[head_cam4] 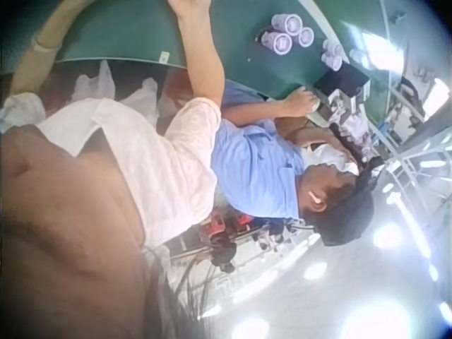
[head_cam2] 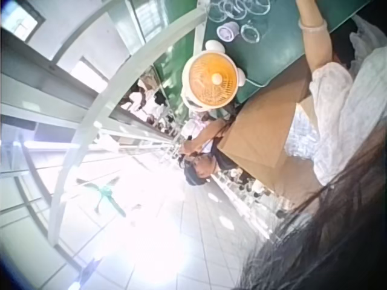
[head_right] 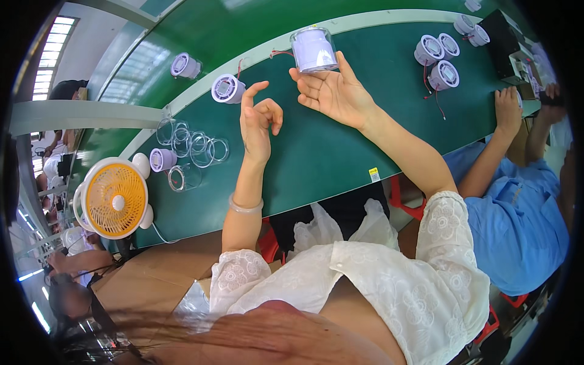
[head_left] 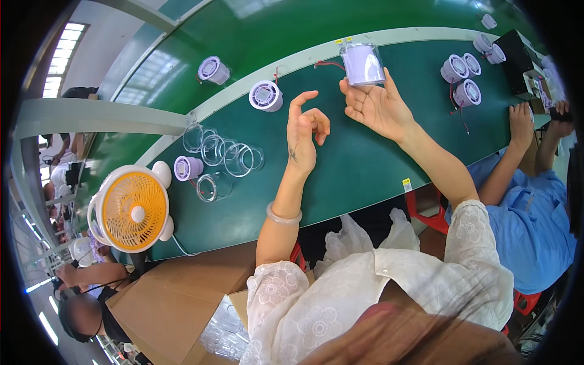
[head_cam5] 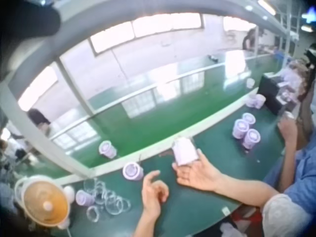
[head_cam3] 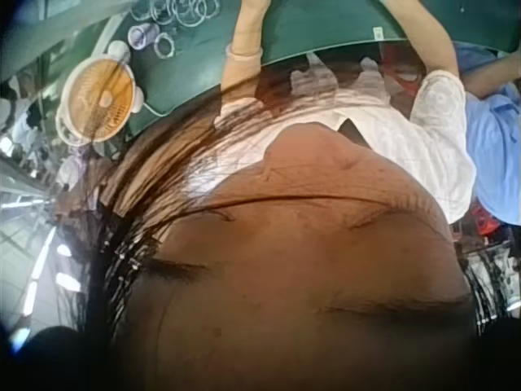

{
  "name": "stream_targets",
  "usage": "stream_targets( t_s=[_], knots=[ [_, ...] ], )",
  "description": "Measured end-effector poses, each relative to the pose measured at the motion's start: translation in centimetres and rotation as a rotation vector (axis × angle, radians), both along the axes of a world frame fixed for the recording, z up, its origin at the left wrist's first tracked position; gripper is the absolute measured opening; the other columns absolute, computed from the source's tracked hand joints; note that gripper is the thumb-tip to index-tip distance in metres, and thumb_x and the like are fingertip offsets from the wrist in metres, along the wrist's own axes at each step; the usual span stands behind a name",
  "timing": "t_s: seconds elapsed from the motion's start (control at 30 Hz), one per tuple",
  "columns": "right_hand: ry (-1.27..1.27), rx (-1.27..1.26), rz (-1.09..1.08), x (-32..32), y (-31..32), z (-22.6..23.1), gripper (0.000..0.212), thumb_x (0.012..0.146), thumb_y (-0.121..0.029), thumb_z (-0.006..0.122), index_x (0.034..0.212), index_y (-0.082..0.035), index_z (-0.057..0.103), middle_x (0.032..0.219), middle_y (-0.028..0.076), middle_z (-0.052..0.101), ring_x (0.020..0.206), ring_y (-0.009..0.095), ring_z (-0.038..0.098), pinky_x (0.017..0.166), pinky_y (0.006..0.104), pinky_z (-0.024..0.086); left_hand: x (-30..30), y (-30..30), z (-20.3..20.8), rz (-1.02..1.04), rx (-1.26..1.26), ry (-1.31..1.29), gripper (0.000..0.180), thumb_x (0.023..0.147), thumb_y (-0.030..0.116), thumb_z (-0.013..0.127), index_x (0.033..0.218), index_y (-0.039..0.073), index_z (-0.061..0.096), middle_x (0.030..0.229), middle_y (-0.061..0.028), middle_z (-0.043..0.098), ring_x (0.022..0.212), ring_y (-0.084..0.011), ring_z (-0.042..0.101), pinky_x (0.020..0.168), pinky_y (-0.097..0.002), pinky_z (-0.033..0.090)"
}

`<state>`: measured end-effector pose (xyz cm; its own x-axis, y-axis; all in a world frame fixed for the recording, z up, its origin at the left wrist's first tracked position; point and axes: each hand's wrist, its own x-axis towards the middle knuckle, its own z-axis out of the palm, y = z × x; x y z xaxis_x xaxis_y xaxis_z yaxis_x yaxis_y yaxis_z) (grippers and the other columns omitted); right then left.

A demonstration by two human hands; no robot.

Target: Assembling electronic components by inserting internal modules into plastic housings at a factory workstation.

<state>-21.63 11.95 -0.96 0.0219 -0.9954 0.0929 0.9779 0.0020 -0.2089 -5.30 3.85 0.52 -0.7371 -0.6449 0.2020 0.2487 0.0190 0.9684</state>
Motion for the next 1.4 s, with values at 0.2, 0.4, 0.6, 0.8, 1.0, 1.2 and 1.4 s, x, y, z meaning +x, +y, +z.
stream_targets(
  t_s=[0.2,0.4,0.6,0.8,1.0,1.2,1.4],
  knots=[
    [0.058,-0.041,0.026,0.0,0.0,0.5,0.06,0.086,-0.05,0.03,0.122,-0.002,0.032,0.114,0.014,0.044,0.095,0.021,0.049,0.085,0.0373,0.04,0.1,-0.1,0.1,0.006,-0.014,0.003,0.063,0.083,0.058,0.026,0.115,0.003,0.033,0.056,-0.0034,0.043,0.046,-0.0075,0.037,0.041,-0.0183,0.026],
    [0.136,-0.046,0.01,-0.1,0.3,0.4,0.059,0.086,-0.05,0.03,0.125,-0.006,0.029,0.117,0.015,0.041,0.102,0.025,0.046,0.086,0.0388,0.039,0.1,-0.1,0.1,-0.016,0.008,0.016,0.066,0.082,0.058,0.03,0.114,0.001,0.032,0.058,-0.0034,0.045,0.048,-0.0068,0.039,0.042,-0.0178,0.029],
    [0.802,0.059,-0.557,0.1,0.4,1.3,0.067,0.073,-0.015,0.064,0.127,-0.006,0.027,0.119,0.011,0.04,0.107,0.022,0.043,0.09,0.0354,0.036,0.3,0.0,0.0,0.086,-0.147,0.042,0.048,0.085,0.043,0.042,0.109,0.002,0.039,0.058,-0.0021,0.045,0.047,-0.0074,0.038,0.043,-0.0188,0.03],
    [1.43,-0.061,-0.993,-1.6,-0.5,1.2,0.062,0.061,0.0,0.07,0.115,-0.004,0.039,0.119,0.009,0.043,0.106,0.018,0.043,0.086,0.0277,0.035,1.7,-1.0,1.3,0.605,-0.901,-0.197,0.025,0.069,0.01,0.062,0.092,0.006,0.052,0.063,-0.002,0.048,0.052,-0.0132,0.043,0.048,-0.0257,0.033],
    [1.915,0.194,-1.114,-5.9,-5.3,1.0,0.038,0.065,-0.015,0.068,0.1,-0.008,0.055,0.111,0.008,0.053,0.095,0.022,0.052,0.08,0.0299,0.039,5.4,-0.8,5.4,0.604,-1.045,-0.934,0.037,0.057,0.028,0.073,0.074,0.008,0.047,0.075,-0.0064,0.046,0.071,-0.0235,0.048,0.063,-0.0349,0.033],
    [2.258,0.175,-1.212,-10.9,-11.7,-1.9,0.042,0.069,-0.019,0.065,0.107,-0.009,0.051,0.121,0.01,0.044,0.106,0.029,0.044,0.091,0.0376,0.031,9.8,-1.9,5.5,0.497,-0.933,-1.298,0.046,0.05,0.037,0.075,0.074,0.006,0.052,0.068,-0.0055,0.05,0.065,-0.0245,0.051,0.055,-0.035,0.038],
    [2.358,0.068,-1.164,-7.9,-6.8,0.8,0.042,0.069,-0.019,0.063,0.108,-0.008,0.049,0.116,0.012,0.046,0.109,0.028,0.041,0.092,0.0386,0.03,10.9,-1.7,5.5,0.469,-1.066,-1.149,0.029,0.053,0.024,0.073,0.067,0.006,0.055,0.067,-0.007,0.048,0.066,-0.0259,0.05,0.056,-0.0355,0.038]
  ],
)
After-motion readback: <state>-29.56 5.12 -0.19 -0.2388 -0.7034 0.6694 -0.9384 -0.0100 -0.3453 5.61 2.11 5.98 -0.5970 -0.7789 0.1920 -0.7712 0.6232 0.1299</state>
